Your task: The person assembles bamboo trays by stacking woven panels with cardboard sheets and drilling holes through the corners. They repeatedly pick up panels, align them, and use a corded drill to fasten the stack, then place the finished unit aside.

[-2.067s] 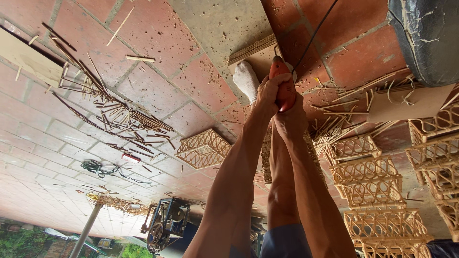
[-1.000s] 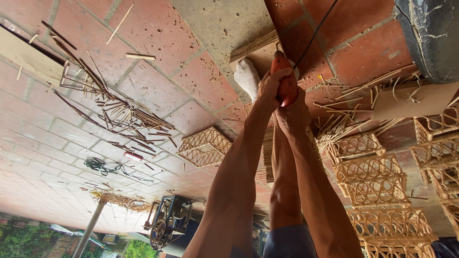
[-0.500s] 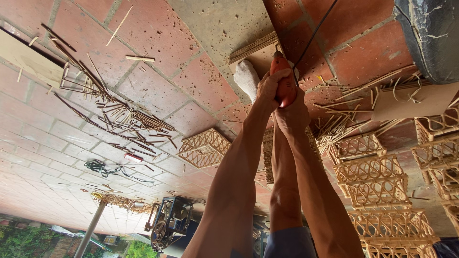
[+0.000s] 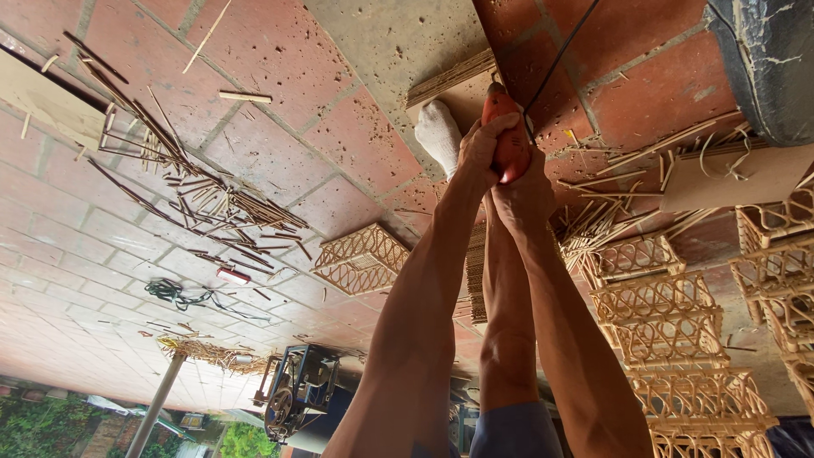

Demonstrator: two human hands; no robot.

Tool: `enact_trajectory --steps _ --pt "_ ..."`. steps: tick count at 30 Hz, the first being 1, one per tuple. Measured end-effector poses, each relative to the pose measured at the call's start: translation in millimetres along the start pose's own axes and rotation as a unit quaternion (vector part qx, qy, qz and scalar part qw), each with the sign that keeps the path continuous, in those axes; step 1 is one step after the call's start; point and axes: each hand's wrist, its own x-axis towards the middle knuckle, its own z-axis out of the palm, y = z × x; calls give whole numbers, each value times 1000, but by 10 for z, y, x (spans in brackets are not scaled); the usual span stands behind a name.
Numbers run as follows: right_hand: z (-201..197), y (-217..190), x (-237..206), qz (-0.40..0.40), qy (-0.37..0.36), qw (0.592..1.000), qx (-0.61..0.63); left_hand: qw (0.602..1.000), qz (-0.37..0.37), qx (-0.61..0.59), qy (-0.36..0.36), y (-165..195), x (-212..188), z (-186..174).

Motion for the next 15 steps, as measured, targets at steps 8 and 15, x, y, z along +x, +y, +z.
enact_trajectory --steps 8,15 --pt "5 63 66 -21 1 1000 -20 1000 -22 -11 -12 5 14 3" --pt "10 60 78 -13 -15 1000 -4 999 -36 37 11 -6 47 -27"
